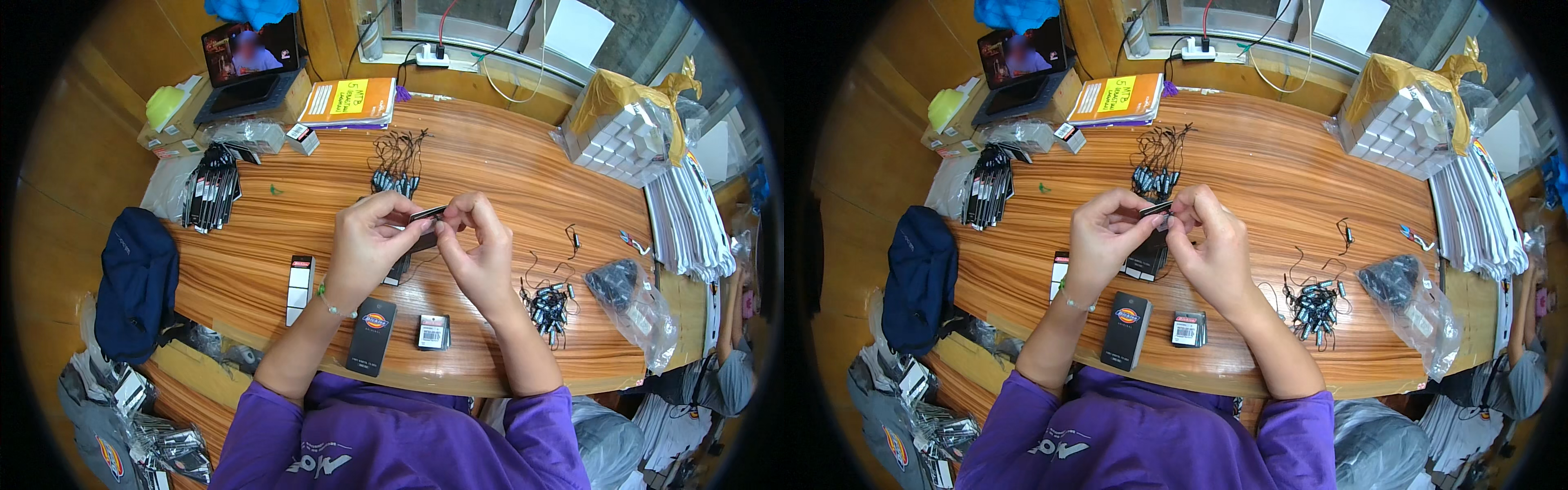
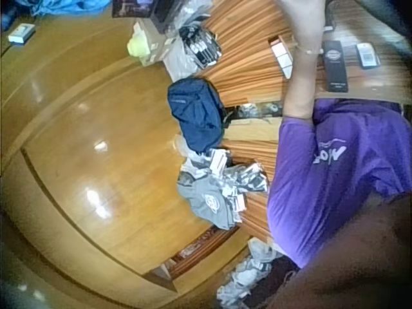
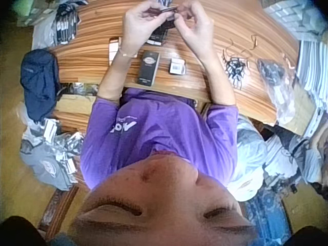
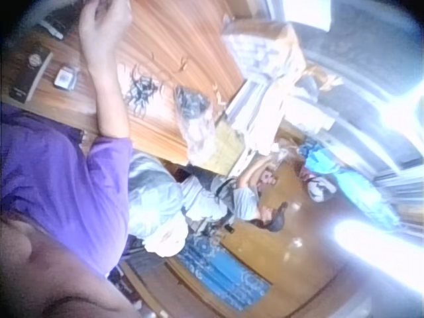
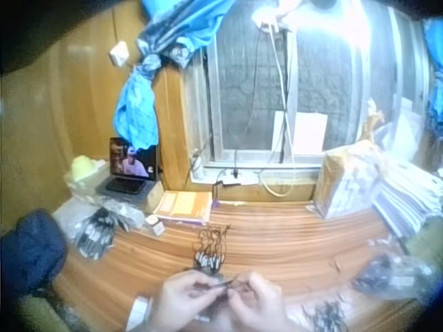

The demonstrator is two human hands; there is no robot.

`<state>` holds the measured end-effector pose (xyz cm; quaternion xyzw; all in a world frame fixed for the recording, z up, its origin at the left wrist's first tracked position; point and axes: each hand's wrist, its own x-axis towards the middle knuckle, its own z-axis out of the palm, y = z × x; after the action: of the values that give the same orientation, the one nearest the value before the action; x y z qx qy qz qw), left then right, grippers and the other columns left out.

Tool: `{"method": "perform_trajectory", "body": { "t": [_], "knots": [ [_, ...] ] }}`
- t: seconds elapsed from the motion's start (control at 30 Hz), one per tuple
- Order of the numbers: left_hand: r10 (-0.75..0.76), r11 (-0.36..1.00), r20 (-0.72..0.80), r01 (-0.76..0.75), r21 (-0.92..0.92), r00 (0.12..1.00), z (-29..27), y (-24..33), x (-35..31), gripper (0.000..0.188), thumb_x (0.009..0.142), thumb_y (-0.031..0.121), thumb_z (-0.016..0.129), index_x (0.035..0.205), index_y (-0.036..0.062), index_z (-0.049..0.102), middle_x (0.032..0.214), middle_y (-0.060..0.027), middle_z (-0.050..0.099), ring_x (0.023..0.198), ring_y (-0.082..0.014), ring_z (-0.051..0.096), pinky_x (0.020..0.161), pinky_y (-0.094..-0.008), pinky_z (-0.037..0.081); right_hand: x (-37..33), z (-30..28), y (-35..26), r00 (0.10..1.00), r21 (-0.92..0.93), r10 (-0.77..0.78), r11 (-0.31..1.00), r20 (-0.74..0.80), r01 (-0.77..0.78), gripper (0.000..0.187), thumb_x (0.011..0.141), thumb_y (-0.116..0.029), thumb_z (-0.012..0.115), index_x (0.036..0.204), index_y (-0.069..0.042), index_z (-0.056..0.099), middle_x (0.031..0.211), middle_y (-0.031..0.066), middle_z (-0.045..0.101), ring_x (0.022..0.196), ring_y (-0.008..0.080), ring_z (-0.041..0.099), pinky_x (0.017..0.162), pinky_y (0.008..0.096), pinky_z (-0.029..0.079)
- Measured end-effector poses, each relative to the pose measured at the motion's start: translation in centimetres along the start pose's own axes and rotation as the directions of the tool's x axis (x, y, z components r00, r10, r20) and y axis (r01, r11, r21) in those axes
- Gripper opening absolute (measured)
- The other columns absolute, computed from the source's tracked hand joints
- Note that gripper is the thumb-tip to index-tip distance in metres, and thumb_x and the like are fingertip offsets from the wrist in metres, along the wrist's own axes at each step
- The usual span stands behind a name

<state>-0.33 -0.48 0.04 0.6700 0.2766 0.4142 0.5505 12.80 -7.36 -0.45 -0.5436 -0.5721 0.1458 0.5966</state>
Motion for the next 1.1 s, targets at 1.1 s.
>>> {"method": "perform_trajectory", "body": {
  "t": [1.1],
  "knots": [
    [0.690,0.139,0.497,-0.771,0.622,0.526,-0.7,1.6,1.0,0.016,0.065,0.011,0.062,0.081,0.0075,0.064,0.086,-0.0015,0.060,0.080,-0.0191,0.057,0.069,-0.0330,0.045,0.6,-1.1,1.7,0.854,0.653,0.436,0.563,0.285,-0.506,0.011,0.090,-0.014,0.053,0.095,-0.004,0.055,0.086,0.0036,0.060,0.078,0.0074,0.052,0.074,0.0216,0.042]
  ]
}}
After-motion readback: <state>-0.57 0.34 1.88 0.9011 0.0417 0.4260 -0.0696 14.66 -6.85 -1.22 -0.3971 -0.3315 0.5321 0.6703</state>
